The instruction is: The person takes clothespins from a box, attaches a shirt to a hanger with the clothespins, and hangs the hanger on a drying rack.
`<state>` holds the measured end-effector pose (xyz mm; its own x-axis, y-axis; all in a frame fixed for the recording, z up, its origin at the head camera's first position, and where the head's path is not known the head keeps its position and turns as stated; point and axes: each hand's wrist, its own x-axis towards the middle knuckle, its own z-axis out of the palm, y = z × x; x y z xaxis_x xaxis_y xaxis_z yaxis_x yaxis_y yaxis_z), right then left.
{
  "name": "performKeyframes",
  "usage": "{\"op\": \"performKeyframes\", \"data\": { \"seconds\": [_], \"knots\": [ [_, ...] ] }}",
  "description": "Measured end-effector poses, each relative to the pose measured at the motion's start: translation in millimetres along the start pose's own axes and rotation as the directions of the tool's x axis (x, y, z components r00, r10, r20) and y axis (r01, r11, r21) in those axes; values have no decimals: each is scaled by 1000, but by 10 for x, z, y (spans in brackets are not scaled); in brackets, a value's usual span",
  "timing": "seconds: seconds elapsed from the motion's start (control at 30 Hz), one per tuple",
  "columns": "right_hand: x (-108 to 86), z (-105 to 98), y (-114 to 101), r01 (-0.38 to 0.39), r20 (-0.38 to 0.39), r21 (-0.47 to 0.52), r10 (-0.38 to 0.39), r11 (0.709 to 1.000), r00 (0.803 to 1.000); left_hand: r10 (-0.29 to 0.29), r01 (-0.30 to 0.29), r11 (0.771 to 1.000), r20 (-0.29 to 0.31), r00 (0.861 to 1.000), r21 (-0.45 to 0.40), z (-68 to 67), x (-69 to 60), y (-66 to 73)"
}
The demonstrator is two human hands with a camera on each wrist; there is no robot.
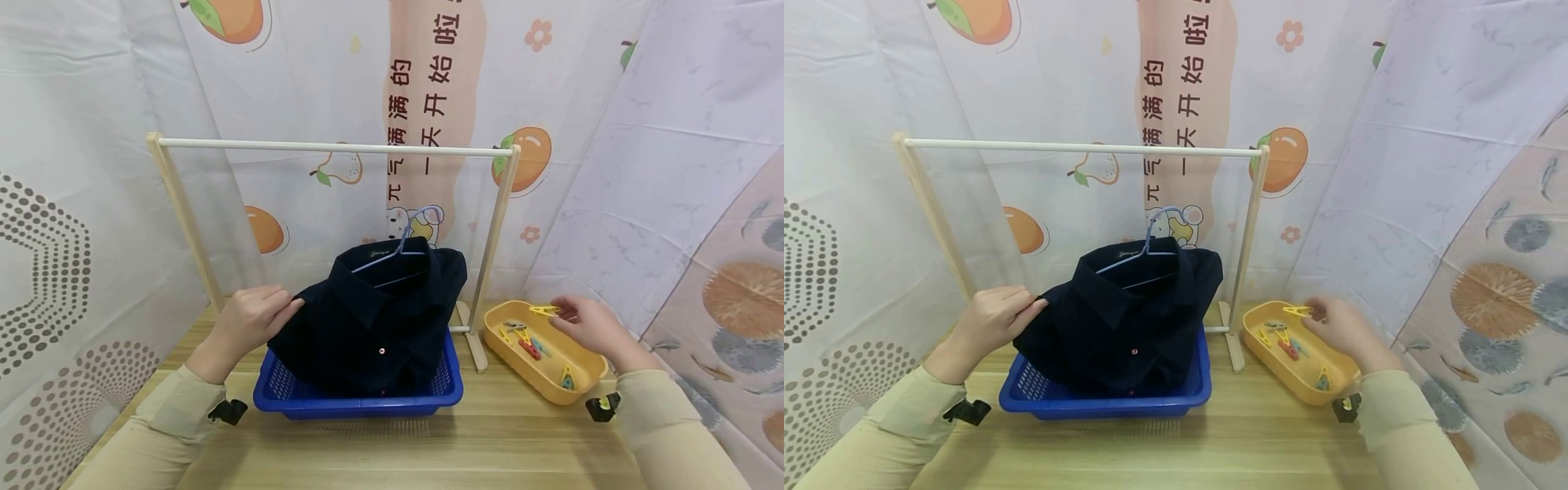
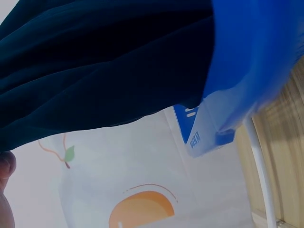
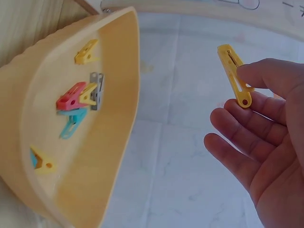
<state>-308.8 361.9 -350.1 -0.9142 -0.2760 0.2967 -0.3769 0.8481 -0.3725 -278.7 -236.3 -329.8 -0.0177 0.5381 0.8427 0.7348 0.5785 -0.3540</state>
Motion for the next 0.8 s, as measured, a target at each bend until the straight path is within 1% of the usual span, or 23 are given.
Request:
{"op": "performKeyframes", "data": {
  "seconds": [0.2, 0.43, 0.57, 0.7, 0.8],
  "knots": [
    [21, -32, -129, 52, -22, 13, -52, 999, 998, -6, 6, 1000, 4, 1000, 8, 1, -8, -7],
    [37, -36, -284, 97, -61, -20, -98, 995, 993, -8, 8, 1000, 0, 1000, 16, 2, -19, -17],
    [45, -25, -380, 130, -77, 0, -130, 992, 989, -13, 13, 1000, 2, 1000, 16, -3, -20, -17],
    [63, -15, -471, 174, -104, 9, -172, 985, 980, -17, 17, 1000, 4, 1000, 17, -9, -18, -14],
    [87, 0, -531, 217, -126, 9, -215, 976, 969, -19, 19, 1000, 3, 1000, 16, -13, -16, -14]
  ]
}}
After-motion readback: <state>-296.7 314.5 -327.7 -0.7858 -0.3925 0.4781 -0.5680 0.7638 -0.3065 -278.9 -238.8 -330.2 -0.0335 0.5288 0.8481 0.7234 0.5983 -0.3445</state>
